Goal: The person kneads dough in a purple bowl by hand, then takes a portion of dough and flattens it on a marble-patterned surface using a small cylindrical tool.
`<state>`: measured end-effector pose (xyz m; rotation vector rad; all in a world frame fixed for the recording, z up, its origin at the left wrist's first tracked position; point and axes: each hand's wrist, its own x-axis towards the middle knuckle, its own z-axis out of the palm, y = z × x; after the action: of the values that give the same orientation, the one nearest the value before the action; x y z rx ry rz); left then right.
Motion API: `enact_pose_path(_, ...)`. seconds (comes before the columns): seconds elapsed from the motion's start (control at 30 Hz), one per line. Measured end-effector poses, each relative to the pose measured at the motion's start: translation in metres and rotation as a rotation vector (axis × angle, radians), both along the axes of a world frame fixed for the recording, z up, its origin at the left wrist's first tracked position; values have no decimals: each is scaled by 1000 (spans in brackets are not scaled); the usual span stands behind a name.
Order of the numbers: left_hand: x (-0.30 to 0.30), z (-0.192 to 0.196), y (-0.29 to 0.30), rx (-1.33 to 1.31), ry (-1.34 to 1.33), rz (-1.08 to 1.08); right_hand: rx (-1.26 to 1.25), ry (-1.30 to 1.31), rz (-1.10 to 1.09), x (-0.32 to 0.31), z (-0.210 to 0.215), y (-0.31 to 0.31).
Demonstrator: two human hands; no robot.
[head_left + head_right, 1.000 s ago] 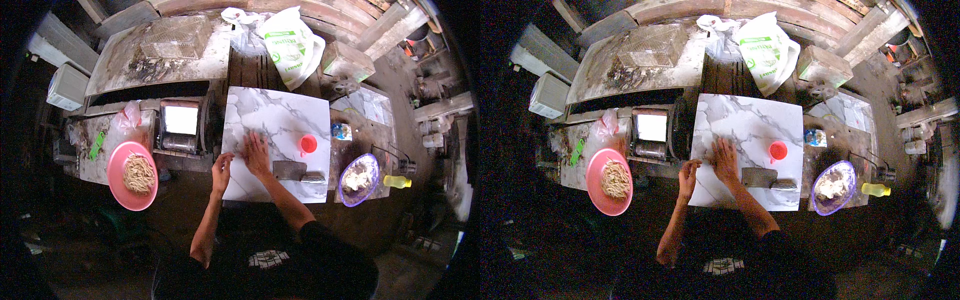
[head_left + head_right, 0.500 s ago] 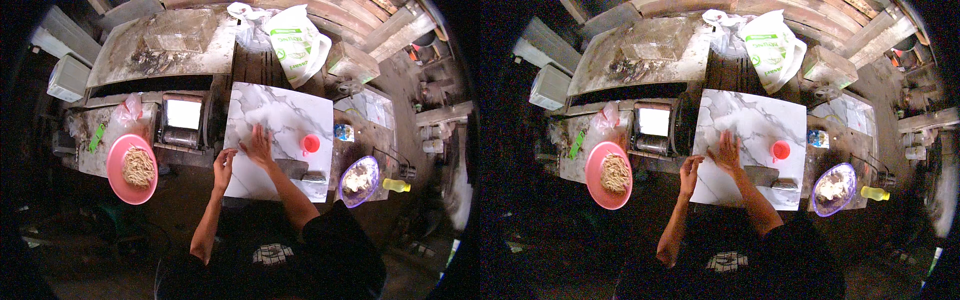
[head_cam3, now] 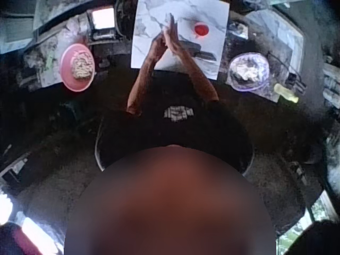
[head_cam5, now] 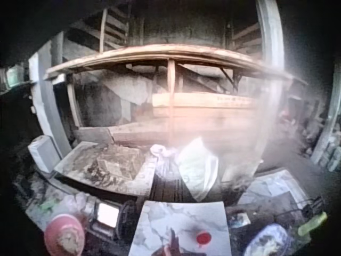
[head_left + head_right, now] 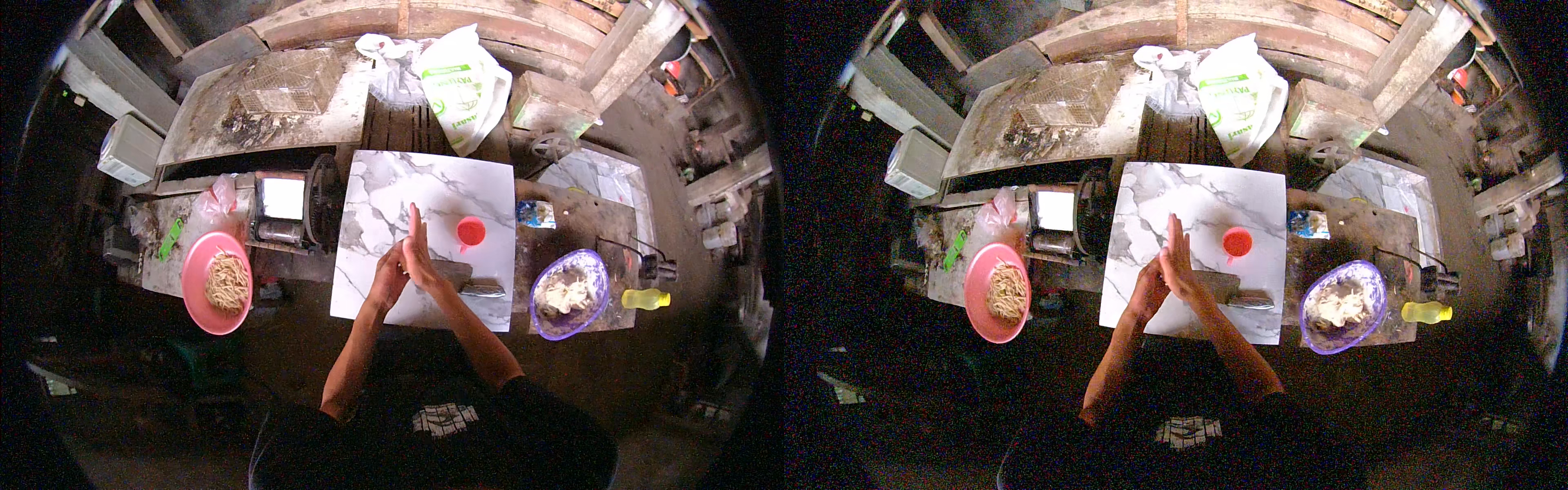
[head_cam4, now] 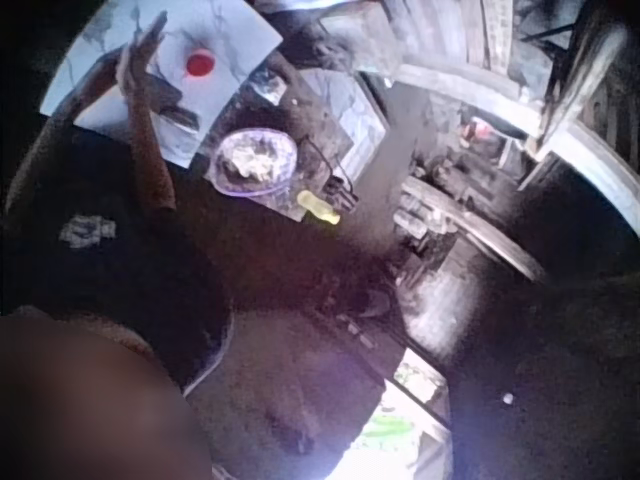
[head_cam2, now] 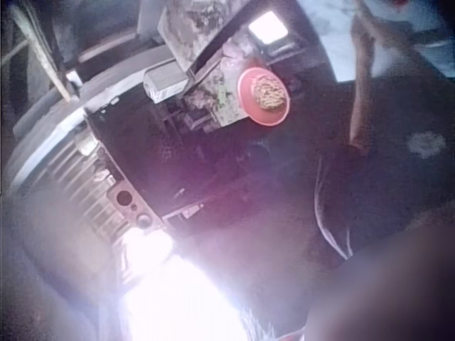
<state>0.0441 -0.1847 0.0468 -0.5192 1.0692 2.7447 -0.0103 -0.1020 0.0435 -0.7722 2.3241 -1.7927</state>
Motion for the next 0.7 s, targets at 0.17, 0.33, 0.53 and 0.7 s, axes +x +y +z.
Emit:
enact_pose_path(0.17,-6,12,10,-109,36,114,77,267,-54,8,19,2)
enact_pose_path(0.33,-13,-14,-6,-147,22,206,22,285,-188,13,25,25)
enact_pose_path(0.53,-34,-44,-28,-425,71,142,630,142,-768,1,-5,62)
enact_pose_path(0.7,-49,-51,-39,-848,94,14,294,8,-708,-7,-47,69)
